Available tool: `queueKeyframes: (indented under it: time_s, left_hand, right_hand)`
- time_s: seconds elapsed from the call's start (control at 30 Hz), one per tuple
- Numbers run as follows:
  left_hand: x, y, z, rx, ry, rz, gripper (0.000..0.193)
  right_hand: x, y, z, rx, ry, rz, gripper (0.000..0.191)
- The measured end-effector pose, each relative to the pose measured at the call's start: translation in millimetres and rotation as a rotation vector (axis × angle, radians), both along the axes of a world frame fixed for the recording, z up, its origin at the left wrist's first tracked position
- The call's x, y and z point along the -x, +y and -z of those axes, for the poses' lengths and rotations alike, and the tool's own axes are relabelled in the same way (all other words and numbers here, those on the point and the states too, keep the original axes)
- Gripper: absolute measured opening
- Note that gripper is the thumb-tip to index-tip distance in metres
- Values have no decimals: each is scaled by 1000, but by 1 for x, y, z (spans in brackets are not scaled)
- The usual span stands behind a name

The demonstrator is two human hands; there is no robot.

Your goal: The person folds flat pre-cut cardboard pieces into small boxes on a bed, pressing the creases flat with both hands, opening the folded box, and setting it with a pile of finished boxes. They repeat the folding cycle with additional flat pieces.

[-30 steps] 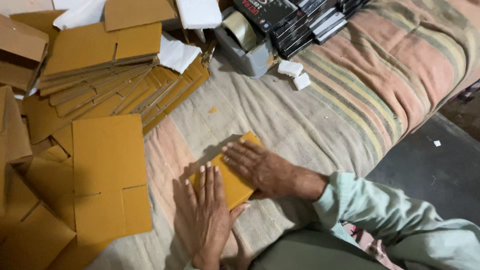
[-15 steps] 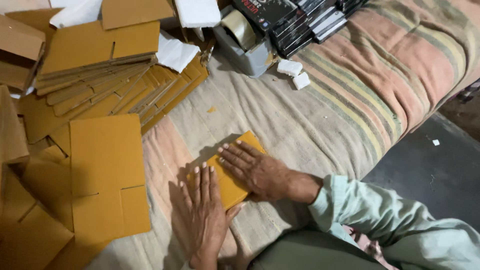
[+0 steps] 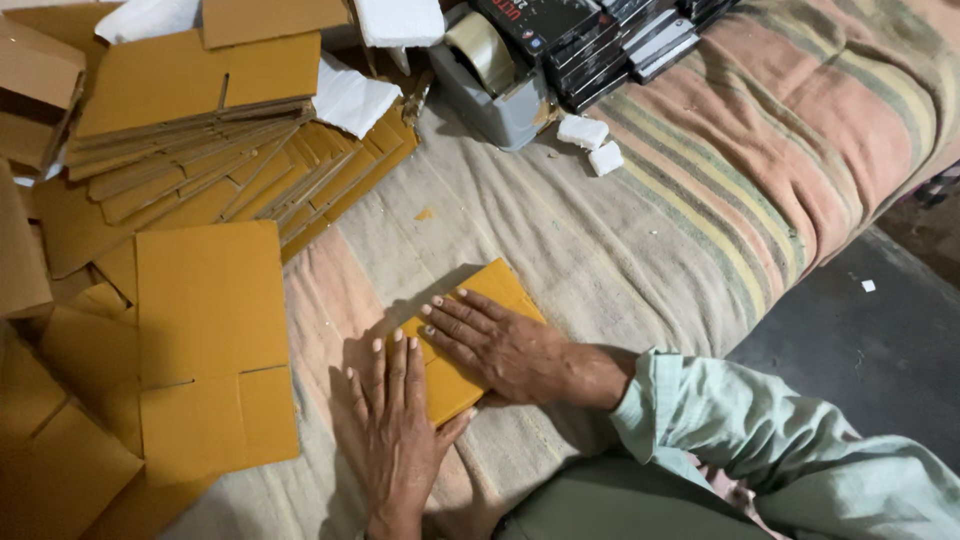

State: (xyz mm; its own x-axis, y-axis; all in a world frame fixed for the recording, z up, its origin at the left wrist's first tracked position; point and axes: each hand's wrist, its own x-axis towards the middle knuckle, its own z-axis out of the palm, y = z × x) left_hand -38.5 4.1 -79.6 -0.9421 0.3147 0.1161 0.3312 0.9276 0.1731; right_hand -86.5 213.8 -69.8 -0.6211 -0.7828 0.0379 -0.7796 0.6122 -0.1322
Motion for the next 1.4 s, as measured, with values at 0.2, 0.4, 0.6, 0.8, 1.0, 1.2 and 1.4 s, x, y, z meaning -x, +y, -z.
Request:
queueKeyframes:
  time_s: [0.2,0.4,0.6,0.8,1.0,1.2,1.4]
  left_hand:
    - [-7,-11,-4,-1,16,-34,101]
    - [13,24,3,-77,152,-115,52]
    - [65,28,23,-153,-78,-269,27]
    - [78,13,25,-116,-75,-316,40]
    - [75,22,25,-98,23,-176,34]
    - [77,25,29,-209,-51,-211,34]
    - [79,18,44,-235,154,-59,35]
  right_hand:
    - [4,38,-7,226,14,37,98]
    - [12,-1,5,250,127,182,67]
    - [63,-32,27,215,63,97,31]
    - [67,-19,26,9,129,214,25]
    - [55,-12,24,283,583,125,19]
    - [60,-19,25,282,137,325,29]
    - [60,-15,21,397,119,160,29]
